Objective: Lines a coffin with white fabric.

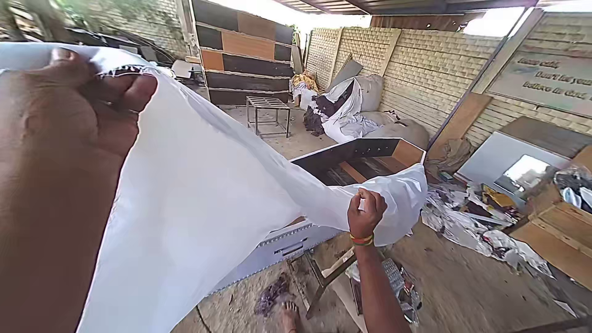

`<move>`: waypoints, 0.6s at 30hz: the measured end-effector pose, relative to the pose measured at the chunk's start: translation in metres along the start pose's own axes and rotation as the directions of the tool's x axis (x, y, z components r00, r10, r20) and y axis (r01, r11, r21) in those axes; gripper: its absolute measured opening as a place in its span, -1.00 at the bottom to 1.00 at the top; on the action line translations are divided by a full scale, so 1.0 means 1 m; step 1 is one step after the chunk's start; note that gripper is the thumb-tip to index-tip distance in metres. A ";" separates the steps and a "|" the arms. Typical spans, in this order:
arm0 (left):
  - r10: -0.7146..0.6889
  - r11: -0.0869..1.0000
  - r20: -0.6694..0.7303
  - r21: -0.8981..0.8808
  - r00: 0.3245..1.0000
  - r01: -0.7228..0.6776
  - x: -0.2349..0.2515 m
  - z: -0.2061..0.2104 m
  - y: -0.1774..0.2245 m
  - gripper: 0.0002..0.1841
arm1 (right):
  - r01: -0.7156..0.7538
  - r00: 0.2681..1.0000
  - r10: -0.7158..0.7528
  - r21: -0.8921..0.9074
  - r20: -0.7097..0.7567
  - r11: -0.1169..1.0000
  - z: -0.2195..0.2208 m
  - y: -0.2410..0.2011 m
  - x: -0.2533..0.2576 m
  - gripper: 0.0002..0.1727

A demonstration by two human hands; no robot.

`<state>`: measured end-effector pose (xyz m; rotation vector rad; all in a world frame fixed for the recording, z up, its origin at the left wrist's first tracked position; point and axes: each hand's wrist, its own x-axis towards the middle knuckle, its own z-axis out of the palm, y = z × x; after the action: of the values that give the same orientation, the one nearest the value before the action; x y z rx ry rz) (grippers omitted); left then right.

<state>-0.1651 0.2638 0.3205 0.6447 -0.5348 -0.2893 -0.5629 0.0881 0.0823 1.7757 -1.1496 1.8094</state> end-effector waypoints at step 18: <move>-0.010 0.984 -0.062 -0.178 0.998 -0.001 -0.037 0.080 0.034 -0.86 | 0.062 0.991 -0.084 0.204 0.104 0.977 0.013 -0.112 -0.023 0.02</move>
<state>-0.2366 0.2660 0.3819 0.4795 -0.4418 -0.3161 -0.4678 0.1531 0.0919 2.0279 -0.9552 1.8591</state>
